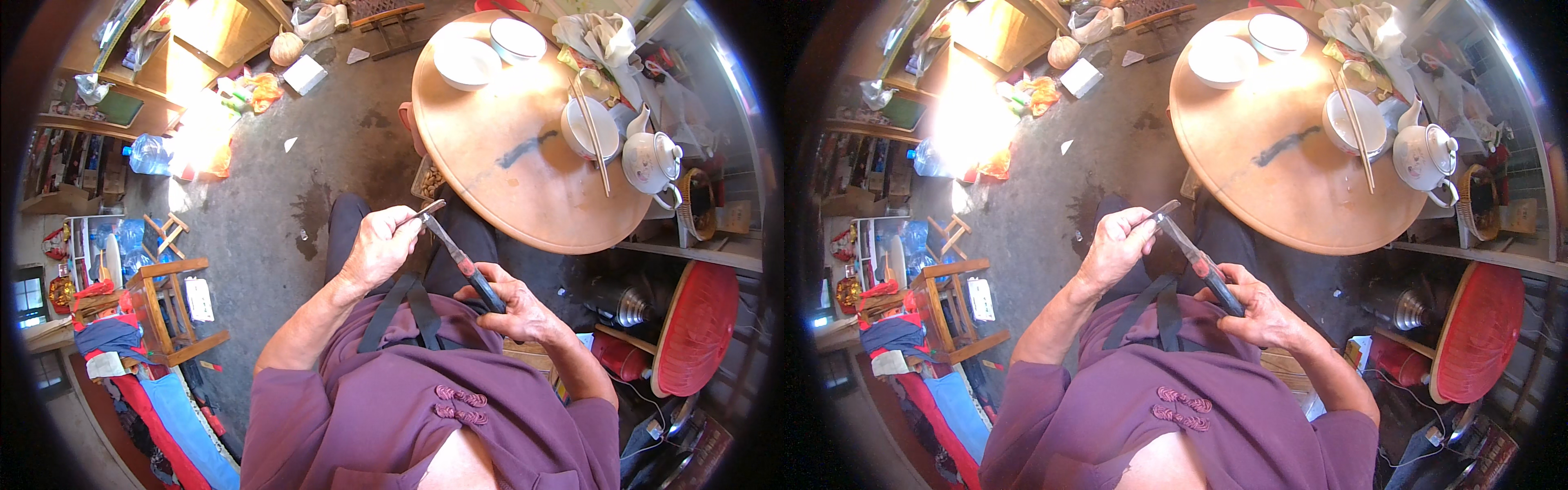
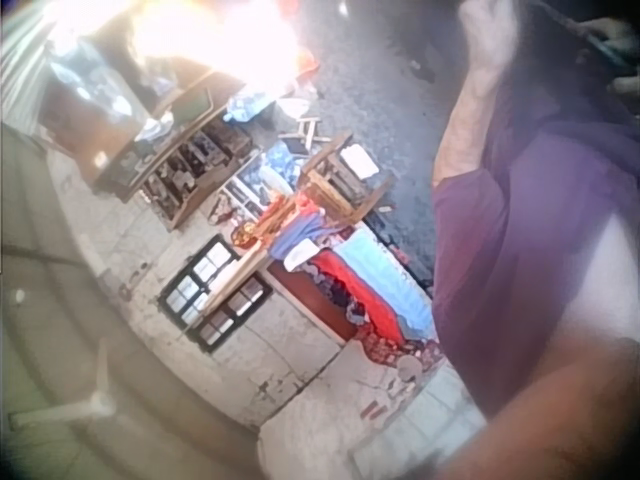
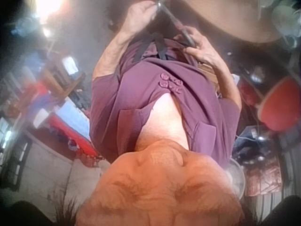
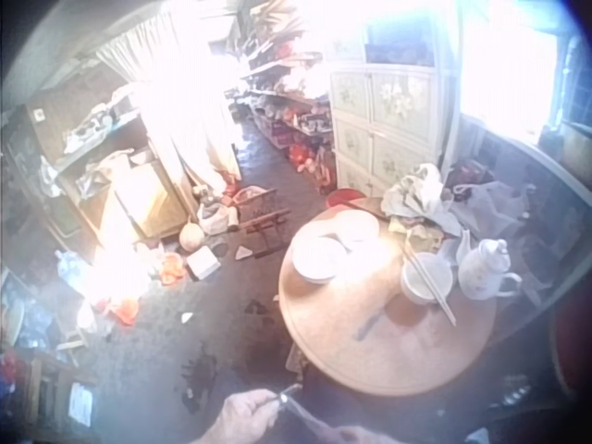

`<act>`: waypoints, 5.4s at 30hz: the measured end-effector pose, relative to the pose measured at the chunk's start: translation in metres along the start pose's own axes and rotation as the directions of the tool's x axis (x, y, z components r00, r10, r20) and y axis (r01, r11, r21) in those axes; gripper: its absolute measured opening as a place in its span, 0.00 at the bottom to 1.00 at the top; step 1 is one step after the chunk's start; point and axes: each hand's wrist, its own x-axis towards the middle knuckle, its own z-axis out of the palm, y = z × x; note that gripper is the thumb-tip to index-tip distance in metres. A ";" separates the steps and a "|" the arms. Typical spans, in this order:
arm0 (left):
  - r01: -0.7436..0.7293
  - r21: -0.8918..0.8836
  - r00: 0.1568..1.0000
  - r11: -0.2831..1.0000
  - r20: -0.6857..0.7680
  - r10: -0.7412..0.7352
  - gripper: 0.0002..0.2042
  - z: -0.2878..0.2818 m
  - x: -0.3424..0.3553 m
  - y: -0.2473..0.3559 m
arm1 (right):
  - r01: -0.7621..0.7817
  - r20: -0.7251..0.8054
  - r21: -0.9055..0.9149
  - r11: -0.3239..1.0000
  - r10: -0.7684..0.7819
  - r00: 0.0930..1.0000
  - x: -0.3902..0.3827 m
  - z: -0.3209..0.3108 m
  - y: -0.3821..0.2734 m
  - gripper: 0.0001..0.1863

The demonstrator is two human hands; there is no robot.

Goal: The person uses pliers to bend and adjust a small metal component while seated. They repeatedly grip, twist, and reposition the piece, occasionally placing the pliers on the table to inspect the part by hand.

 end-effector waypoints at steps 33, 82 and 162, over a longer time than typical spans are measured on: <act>-0.528 0.229 0.841 0.818 0.006 0.541 0.04 0.002 -0.010 0.013 | 0.122 -0.056 -0.665 0.737 -0.213 0.976 -0.015 -0.036 -0.026 0.28; -0.320 0.242 0.922 0.916 -0.142 0.359 0.05 -0.061 -0.054 -0.028 | 0.352 0.311 -0.679 0.644 -0.181 0.933 0.077 -0.010 -0.028 0.12; 0.120 -0.206 0.979 0.971 0.190 -0.081 0.09 -0.078 -0.027 -0.003 | -0.131 0.336 -0.179 0.975 0.186 0.923 0.055 -0.039 -0.072 0.11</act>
